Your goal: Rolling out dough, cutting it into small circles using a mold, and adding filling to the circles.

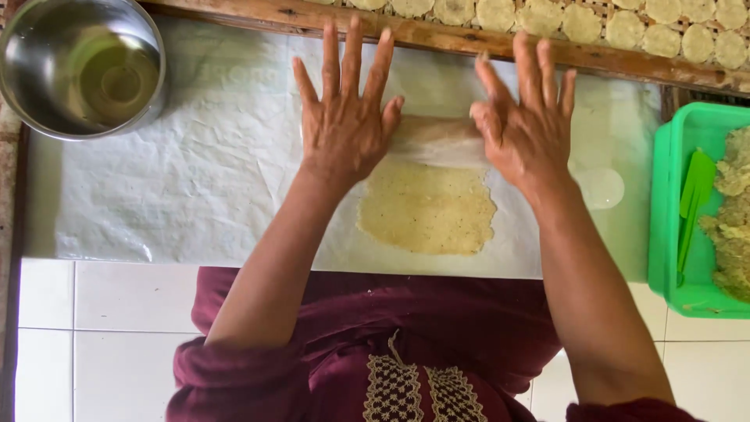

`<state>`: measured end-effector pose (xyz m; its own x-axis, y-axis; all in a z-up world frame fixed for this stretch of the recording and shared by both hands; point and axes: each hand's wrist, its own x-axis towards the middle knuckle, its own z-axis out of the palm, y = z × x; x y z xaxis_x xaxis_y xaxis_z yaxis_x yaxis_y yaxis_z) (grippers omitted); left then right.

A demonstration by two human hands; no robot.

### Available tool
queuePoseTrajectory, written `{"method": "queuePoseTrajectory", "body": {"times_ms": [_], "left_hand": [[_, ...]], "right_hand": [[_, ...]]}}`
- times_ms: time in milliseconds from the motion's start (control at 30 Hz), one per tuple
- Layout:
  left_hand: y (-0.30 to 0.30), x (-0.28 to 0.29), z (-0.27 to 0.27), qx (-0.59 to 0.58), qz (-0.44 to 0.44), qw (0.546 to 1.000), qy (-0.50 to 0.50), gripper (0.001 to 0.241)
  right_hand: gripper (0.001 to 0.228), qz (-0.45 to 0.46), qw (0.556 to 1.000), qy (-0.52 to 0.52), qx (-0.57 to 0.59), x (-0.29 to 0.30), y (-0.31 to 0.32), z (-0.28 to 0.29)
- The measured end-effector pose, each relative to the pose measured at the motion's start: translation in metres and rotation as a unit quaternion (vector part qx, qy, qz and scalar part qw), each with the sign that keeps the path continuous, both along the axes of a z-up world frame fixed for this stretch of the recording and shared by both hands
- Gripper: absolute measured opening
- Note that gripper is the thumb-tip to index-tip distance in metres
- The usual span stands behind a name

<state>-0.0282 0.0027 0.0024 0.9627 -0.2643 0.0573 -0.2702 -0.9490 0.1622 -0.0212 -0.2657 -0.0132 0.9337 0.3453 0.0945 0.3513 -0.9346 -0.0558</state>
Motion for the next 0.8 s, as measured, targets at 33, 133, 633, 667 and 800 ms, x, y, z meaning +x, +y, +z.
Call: {"method": "queuePoseTrajectory", "body": {"times_ms": [33,133,633,667,800], "left_hand": [[0.000,-0.007,-0.003,-0.010,0.014,1.000,-0.009,0.068],[0.003,-0.051,-0.004,-0.007,0.025,1.000,0.000,0.066],[0.015,-0.019,0.027,-0.022,0.030,0.999,0.001,0.070],[0.015,-0.007,0.022,-0.023,0.060,0.996,0.057,0.068],[0.018,-0.032,0.012,-0.032,0.020,0.999,0.009,0.069]], "right_hand": [[0.057,-0.005,0.999,0.016,0.029,-0.010,0.002,0.003],[0.060,-0.017,0.995,0.053,0.087,-0.049,0.009,0.012],[0.064,-0.031,0.988,0.113,0.102,-0.019,-0.004,0.021],[0.062,-0.037,0.986,0.096,0.130,-0.010,-0.003,0.011],[0.061,-0.045,0.991,0.089,0.093,-0.030,-0.003,0.012]]}}
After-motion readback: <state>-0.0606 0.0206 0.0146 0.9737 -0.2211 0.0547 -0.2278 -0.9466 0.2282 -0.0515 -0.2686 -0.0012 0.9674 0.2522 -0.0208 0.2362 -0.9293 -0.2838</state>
